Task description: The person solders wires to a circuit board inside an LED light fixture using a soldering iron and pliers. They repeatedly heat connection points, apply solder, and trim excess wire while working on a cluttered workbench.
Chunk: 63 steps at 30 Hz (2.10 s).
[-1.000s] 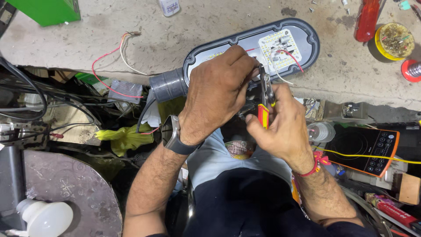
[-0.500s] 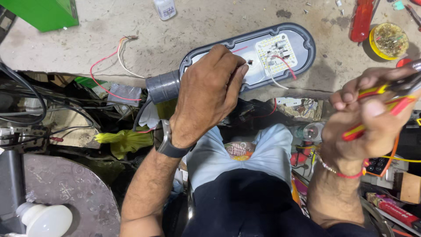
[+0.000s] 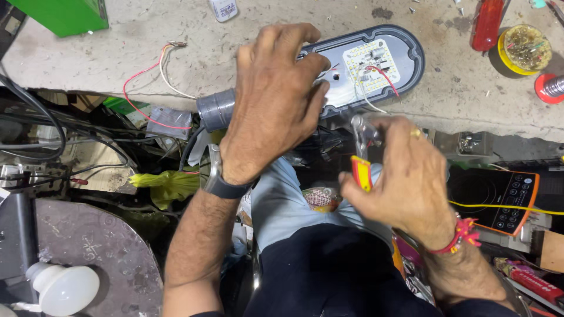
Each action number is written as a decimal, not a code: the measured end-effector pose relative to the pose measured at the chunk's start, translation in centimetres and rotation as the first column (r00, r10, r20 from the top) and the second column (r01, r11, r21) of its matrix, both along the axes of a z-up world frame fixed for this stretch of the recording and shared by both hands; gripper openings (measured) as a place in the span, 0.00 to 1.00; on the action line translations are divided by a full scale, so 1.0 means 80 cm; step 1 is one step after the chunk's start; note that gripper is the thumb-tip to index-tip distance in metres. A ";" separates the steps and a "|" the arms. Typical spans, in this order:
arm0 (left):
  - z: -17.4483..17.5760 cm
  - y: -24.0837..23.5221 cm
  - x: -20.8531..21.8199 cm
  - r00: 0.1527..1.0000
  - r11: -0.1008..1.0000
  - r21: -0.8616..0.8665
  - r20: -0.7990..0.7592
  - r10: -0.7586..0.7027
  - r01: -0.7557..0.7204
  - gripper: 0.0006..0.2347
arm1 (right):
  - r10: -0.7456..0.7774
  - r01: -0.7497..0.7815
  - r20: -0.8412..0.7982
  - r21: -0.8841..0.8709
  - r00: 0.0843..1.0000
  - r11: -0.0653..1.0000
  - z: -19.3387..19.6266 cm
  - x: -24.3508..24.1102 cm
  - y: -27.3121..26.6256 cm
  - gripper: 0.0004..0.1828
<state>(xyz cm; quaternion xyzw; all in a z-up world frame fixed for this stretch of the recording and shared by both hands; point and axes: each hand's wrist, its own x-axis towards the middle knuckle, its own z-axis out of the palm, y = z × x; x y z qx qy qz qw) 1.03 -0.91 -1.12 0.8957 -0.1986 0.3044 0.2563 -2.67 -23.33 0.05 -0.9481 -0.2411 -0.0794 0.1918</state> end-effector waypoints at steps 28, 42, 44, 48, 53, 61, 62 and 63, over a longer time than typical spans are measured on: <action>-0.025 -0.007 -0.003 0.991 0.996 0.005 -0.096 0.090 -0.090 0.26 | 0.086 -0.071 0.225 -0.074 0.971 0.995 0.002 0.059 0.005 0.30; -0.017 -0.032 0.016 0.979 0.984 0.010 -0.096 0.180 -0.180 0.08 | 0.092 -0.105 0.219 0.050 0.971 0.993 0.007 0.056 0.000 0.27; -0.017 -0.035 0.022 0.979 0.981 0.019 -0.072 0.192 -0.191 0.06 | 0.065 -0.077 0.150 0.078 0.987 0.994 0.006 0.059 0.001 0.27; -0.021 -0.038 0.032 0.989 0.985 0.086 0.037 0.144 -0.146 0.06 | 0.045 -0.055 0.107 0.085 0.993 0.995 0.005 0.061 -0.005 0.27; -0.027 -0.043 0.041 0.991 0.955 0.281 0.113 0.066 -0.096 0.05 | 0.038 -0.044 0.116 0.054 0.992 0.998 0.001 0.062 -0.015 0.29; -0.027 -0.048 0.056 0.993 0.959 0.281 0.120 0.013 -0.046 0.10 | -0.009 0.001 0.110 0.072 0.994 0.997 0.001 0.068 -0.021 0.30; -0.027 -0.046 0.057 0.994 0.966 0.256 0.111 -0.004 -0.024 0.11 | -0.018 0.011 0.100 0.064 0.995 0.998 0.000 0.070 -0.022 0.31; -0.027 -0.044 0.056 0.995 0.974 0.227 0.099 -0.019 -0.004 0.11 | -0.023 0.018 0.088 0.053 0.996 0.998 0.000 0.070 -0.024 0.31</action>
